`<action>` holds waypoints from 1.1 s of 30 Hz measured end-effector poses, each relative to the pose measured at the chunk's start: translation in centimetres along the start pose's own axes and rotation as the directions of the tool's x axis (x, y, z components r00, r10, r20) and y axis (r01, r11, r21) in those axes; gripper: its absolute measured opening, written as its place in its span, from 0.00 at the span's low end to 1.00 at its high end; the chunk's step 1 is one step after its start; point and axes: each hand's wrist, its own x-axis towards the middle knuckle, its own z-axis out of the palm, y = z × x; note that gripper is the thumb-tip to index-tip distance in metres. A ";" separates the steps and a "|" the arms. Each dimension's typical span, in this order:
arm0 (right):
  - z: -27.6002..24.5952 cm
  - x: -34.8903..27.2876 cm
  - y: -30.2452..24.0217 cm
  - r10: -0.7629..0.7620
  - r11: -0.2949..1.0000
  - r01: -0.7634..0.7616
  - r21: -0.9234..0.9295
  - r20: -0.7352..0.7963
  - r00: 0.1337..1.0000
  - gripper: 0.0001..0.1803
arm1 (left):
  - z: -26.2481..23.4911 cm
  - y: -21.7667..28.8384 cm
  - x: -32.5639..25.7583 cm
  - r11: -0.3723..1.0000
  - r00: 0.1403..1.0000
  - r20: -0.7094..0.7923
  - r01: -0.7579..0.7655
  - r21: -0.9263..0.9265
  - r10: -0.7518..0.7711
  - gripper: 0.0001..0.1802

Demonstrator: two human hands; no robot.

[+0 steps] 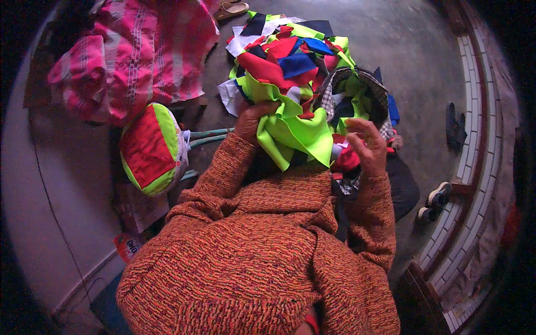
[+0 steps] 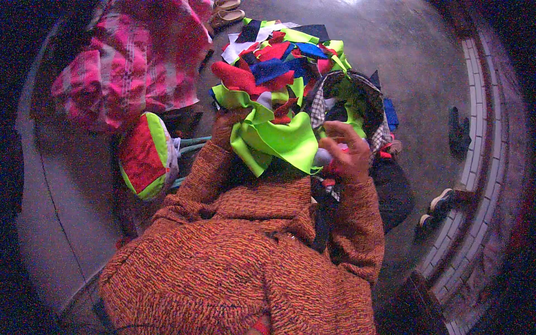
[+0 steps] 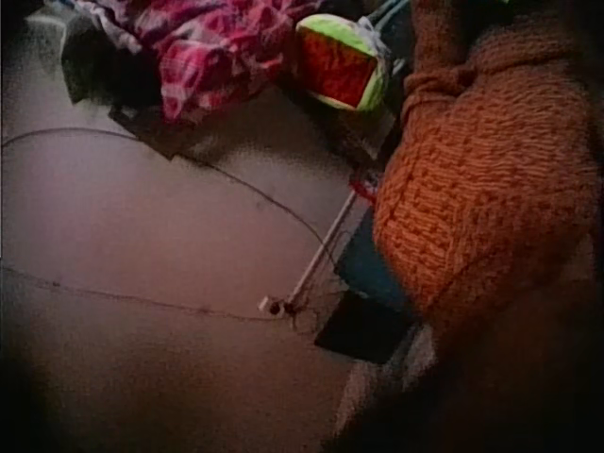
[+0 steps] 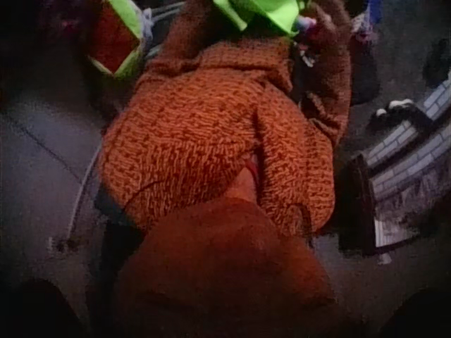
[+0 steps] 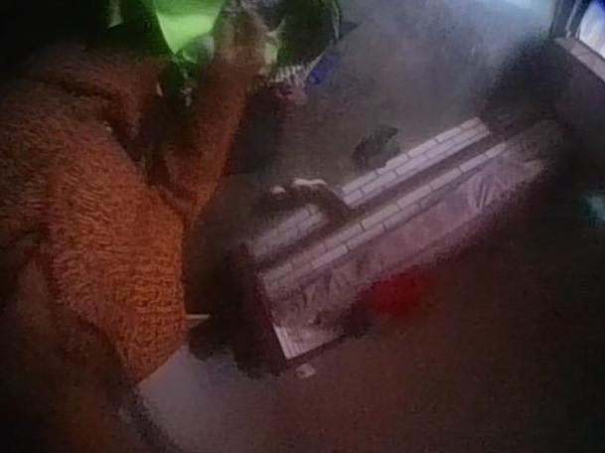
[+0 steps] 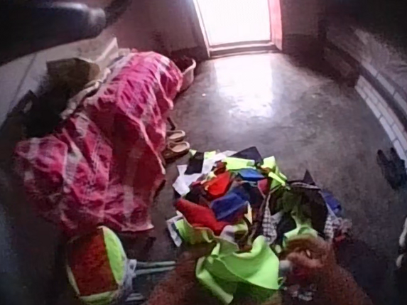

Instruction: The person sits on the floor and sorts through a pile of colorful fabric pieces, picking them up one by one and placing them into a woven basket. The person handles various colors including green, red, blue, and white, occasionally folding or adjusting the pieces before placing them in the basket.

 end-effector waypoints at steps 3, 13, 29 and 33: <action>2.9 -0.7 -2.8 -0.280 0.906 0.318 -0.278 0.166 0.945 0.21 | 1.7 0.6 -0.3 0.986 0.995 0.089 0.061 -0.152 -0.048 0.22; 6.4 -1.1 -1.9 -0.387 0.744 0.515 -0.426 0.353 0.852 0.11 | 0.5 -0.5 0.2 0.997 0.995 -0.083 -0.057 -0.047 0.053 0.18; 3.7 -3.0 -2.4 0.049 0.801 -0.174 0.573 0.226 0.973 0.19 | 0.4 -0.3 0.1 0.887 0.988 0.077 0.155 -0.435 -0.134 0.18; 0.4 -2.3 -1.7 -0.128 0.922 0.163 0.352 -0.121 0.984 0.18 | 0.2 -0.4 0.3 0.923 0.997 -0.045 0.039 -0.383 -0.061 0.17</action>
